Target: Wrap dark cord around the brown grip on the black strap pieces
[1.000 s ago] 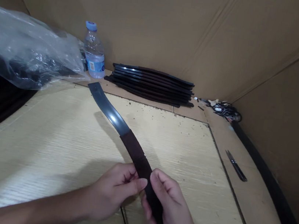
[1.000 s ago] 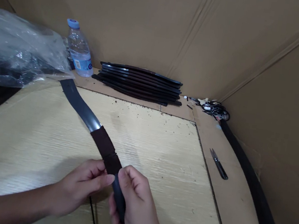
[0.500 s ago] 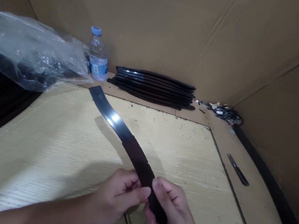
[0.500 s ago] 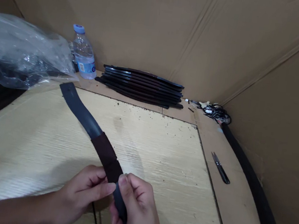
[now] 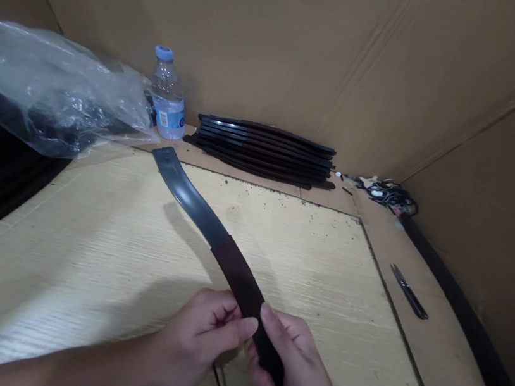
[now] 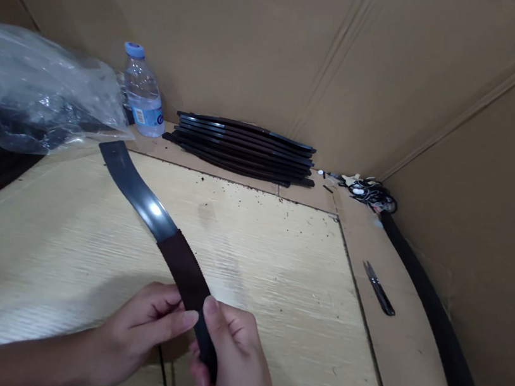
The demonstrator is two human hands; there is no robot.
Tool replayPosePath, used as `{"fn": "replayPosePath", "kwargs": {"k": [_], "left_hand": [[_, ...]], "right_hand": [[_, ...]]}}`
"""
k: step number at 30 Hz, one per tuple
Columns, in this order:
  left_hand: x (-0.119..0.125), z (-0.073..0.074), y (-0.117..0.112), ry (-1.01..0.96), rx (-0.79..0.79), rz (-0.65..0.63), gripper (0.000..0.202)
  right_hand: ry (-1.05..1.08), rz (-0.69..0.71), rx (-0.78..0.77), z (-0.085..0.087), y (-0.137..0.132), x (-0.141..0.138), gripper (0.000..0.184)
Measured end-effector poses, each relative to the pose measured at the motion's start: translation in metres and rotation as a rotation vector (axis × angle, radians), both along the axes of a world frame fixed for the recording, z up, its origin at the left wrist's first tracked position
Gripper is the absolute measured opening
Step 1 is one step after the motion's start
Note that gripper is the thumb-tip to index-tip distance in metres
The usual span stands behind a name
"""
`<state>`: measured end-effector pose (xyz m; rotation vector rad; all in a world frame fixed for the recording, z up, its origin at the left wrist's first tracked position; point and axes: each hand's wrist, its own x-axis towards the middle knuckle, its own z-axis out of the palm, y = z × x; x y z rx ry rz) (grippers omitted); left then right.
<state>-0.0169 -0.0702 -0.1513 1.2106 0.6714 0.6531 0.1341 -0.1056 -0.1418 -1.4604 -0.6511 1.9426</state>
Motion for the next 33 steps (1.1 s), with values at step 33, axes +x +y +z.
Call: {"fn": "replayPosePath", "kwargs": {"k": [33], "left_hand": [[0.004,0.002,0.003,-0.107,-0.113,-0.044,0.032]], "right_hand": [[-0.014,-0.151,0.104,0.009,0.005,0.002,0.043]]}}
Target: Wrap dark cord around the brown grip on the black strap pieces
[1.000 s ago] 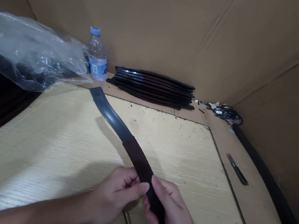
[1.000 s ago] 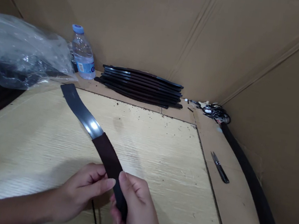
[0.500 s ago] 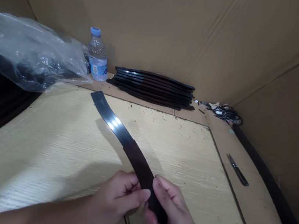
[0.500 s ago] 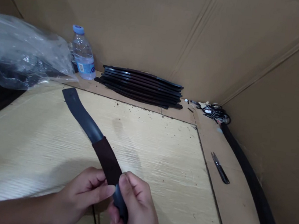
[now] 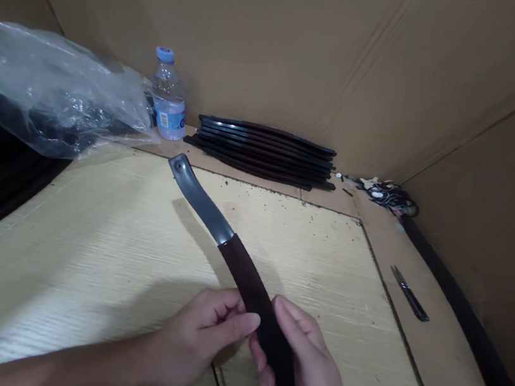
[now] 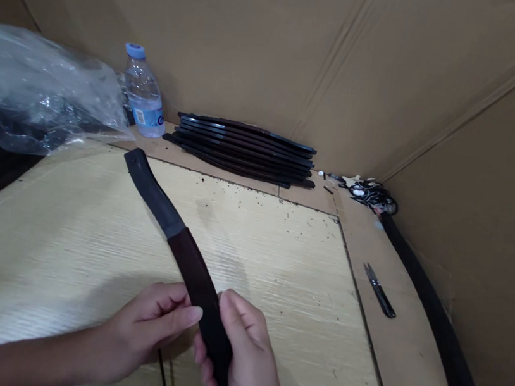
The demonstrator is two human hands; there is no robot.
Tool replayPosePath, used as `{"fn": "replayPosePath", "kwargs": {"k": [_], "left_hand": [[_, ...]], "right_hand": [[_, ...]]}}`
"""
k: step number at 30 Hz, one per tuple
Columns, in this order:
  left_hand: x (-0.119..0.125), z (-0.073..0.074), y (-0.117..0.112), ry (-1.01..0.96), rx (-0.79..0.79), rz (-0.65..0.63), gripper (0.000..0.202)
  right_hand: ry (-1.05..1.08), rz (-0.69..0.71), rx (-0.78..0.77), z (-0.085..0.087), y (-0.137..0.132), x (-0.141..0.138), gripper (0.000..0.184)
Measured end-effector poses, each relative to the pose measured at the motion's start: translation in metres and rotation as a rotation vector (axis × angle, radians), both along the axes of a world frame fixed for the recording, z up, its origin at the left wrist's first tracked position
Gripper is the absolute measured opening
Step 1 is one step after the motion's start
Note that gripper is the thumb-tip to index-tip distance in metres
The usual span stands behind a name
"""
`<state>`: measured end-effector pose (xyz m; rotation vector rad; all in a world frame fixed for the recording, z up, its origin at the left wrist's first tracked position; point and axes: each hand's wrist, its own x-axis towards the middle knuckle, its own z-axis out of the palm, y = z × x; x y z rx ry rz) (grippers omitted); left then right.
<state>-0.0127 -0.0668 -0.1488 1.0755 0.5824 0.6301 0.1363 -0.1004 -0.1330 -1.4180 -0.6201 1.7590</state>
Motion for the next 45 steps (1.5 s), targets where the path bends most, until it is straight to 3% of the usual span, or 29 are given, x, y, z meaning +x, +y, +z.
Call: {"fn": "replayPosePath", "kwargs": {"k": [5,10,14,20,25,29,37,45], "left_hand": [[0.0,-0.002,0.003,-0.027,-0.012,0.071,0.026],[0.001,-0.006,0.007,-0.162,-0.081,0.039,0.029],[-0.002,-0.007,0.01,-0.082,-0.03,0.04,0.036],[-0.008,-0.005,0.012,0.019,0.088,0.0,0.028],[-0.007,0.0,0.011,-0.017,0.008,-0.134,0.025],[-0.006,0.001,0.01,-0.013,-0.02,-0.109,0.025],[-0.007,-0.001,0.009,0.032,0.029,-0.074,0.029],[-0.002,0.003,0.004,0.161,0.149,-0.031,0.035]], "right_hand": [[0.031,0.092,0.148,0.004,0.003,0.007,0.036],[0.033,0.106,0.144,0.002,0.004,0.009,0.031],[0.089,0.144,0.122,-0.004,0.004,0.008,0.034],[0.135,0.169,0.133,-0.001,0.007,0.005,0.033],[0.176,0.198,0.182,-0.001,0.005,0.004,0.039],[0.17,0.224,0.189,-0.006,0.003,0.004,0.038],[0.136,0.105,0.109,-0.005,0.0,-0.001,0.033],[-0.021,0.111,0.08,-0.008,0.002,-0.003,0.037]]}}
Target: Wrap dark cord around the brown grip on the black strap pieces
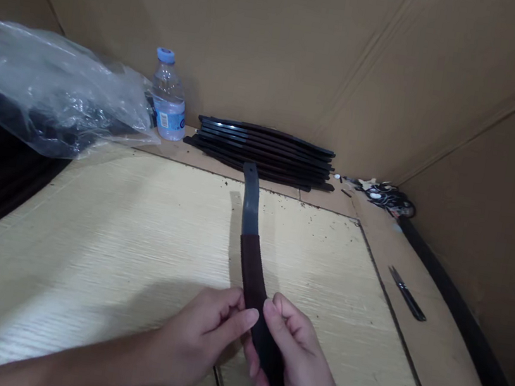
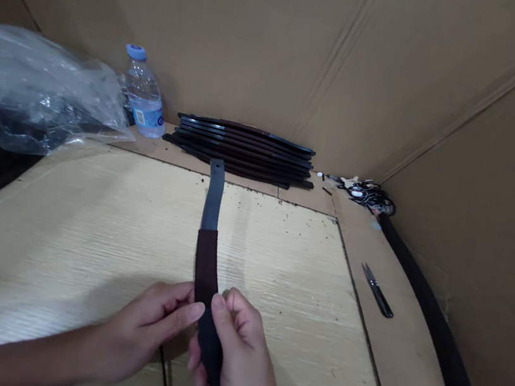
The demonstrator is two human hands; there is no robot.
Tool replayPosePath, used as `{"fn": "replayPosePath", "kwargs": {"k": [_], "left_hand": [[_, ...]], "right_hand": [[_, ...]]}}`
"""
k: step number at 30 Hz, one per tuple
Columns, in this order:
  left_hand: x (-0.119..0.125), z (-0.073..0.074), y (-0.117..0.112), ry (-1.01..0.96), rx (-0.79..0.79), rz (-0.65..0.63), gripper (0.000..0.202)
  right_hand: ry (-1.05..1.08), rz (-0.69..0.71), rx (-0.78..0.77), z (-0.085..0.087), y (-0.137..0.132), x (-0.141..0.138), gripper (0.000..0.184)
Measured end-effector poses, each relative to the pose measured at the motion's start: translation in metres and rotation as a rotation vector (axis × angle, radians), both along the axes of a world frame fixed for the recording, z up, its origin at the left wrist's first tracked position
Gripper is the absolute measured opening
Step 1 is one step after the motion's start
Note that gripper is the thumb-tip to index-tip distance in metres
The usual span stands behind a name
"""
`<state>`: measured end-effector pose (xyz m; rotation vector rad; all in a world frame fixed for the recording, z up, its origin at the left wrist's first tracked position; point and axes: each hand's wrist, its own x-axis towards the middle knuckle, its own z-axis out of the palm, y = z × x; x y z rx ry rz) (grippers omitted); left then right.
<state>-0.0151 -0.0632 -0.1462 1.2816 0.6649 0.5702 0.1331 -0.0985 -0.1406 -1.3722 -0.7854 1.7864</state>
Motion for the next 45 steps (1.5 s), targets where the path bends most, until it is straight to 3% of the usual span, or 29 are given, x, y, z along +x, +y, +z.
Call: {"fn": "replayPosePath", "kwargs": {"k": [9,16,21,28,34,40,45], "left_hand": [[-0.003,-0.004,0.009,-0.151,-0.15,0.014,0.029],[-0.007,-0.004,0.015,-0.131,-0.14,0.058,0.028],[-0.008,-0.004,0.019,-0.058,-0.062,0.069,0.026],[-0.004,-0.007,0.016,-0.163,-0.15,0.043,0.025],[-0.007,-0.01,0.018,-0.106,-0.064,0.08,0.023],[-0.007,-0.004,0.019,-0.198,-0.11,-0.008,0.026],[-0.007,0.0,0.019,-0.173,-0.097,-0.012,0.025]], "right_hand": [[0.303,-0.027,-0.048,0.008,0.001,0.006,0.024],[0.485,-0.069,-0.033,0.008,0.002,0.006,0.011],[0.393,-0.094,0.005,0.006,0.001,0.008,0.01],[0.301,-0.074,0.107,-0.002,0.003,0.011,0.019],[0.237,-0.07,0.169,0.001,0.001,0.006,0.026],[0.282,-0.038,0.166,0.0,0.001,0.003,0.035],[0.227,-0.032,0.207,-0.004,0.001,0.002,0.033]]}}
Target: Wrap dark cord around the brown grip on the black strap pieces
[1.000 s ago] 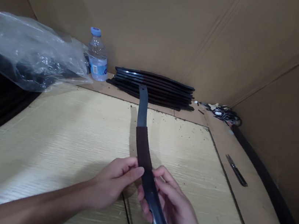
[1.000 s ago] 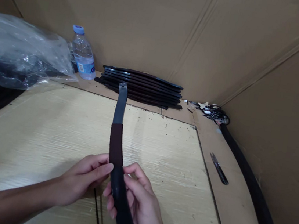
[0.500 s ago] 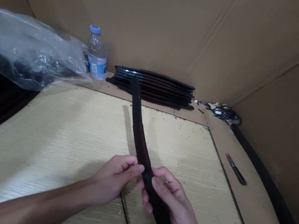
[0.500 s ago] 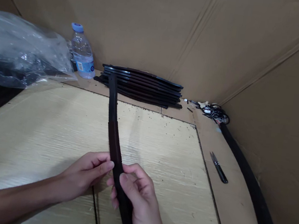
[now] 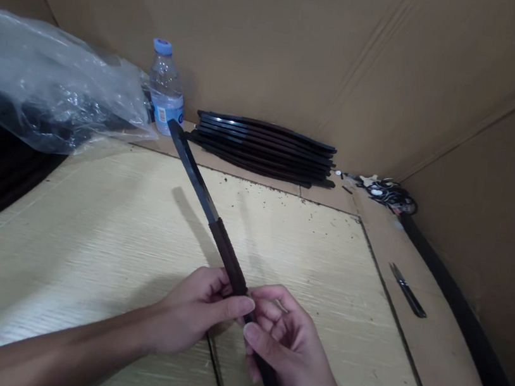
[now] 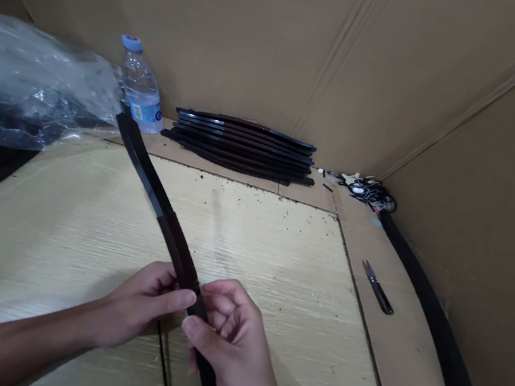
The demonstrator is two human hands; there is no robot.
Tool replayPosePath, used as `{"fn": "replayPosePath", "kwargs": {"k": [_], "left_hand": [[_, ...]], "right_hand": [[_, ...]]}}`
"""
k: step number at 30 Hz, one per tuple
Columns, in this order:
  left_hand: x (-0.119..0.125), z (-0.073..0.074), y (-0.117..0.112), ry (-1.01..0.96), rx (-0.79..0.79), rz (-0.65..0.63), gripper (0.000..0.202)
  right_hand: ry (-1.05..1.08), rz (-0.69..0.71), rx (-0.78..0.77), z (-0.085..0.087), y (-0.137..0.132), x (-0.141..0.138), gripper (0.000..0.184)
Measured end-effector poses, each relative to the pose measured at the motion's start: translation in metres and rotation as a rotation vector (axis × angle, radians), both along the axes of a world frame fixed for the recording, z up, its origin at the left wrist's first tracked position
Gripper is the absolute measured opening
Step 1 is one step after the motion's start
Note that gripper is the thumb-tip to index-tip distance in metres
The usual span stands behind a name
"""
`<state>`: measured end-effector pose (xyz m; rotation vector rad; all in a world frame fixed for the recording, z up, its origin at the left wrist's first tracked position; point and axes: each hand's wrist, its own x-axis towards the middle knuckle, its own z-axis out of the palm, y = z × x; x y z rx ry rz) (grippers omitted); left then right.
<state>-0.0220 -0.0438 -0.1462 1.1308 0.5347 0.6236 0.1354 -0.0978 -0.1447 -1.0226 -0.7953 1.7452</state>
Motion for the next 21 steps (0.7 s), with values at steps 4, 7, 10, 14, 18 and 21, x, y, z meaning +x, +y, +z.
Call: {"fn": "replayPosePath", "kwargs": {"k": [4,7,10,14,18,21], "left_hand": [[-0.002,-0.002,-0.001,0.103,0.043,0.066,0.025],[-0.002,-0.005,-0.002,0.146,0.031,0.073,0.025],[-0.001,-0.007,-0.003,0.135,-0.013,0.085,0.025],[-0.001,-0.008,-0.003,0.143,-0.033,0.074,0.025],[-0.003,-0.01,-0.002,0.181,-0.01,0.062,0.025],[-0.004,-0.011,-0.002,0.231,0.029,0.074,0.022]], "right_hand": [[-0.155,-0.164,0.103,0.004,-0.001,0.003,0.019],[0.016,-0.27,0.175,0.017,-0.003,0.012,0.018],[0.199,-0.19,0.27,0.036,-0.006,0.025,0.032],[0.3,-0.196,0.236,0.047,-0.007,0.032,0.027],[0.423,-0.255,0.113,0.042,-0.001,0.029,0.032],[0.455,-0.283,0.059,0.039,0.002,0.028,0.033]]}}
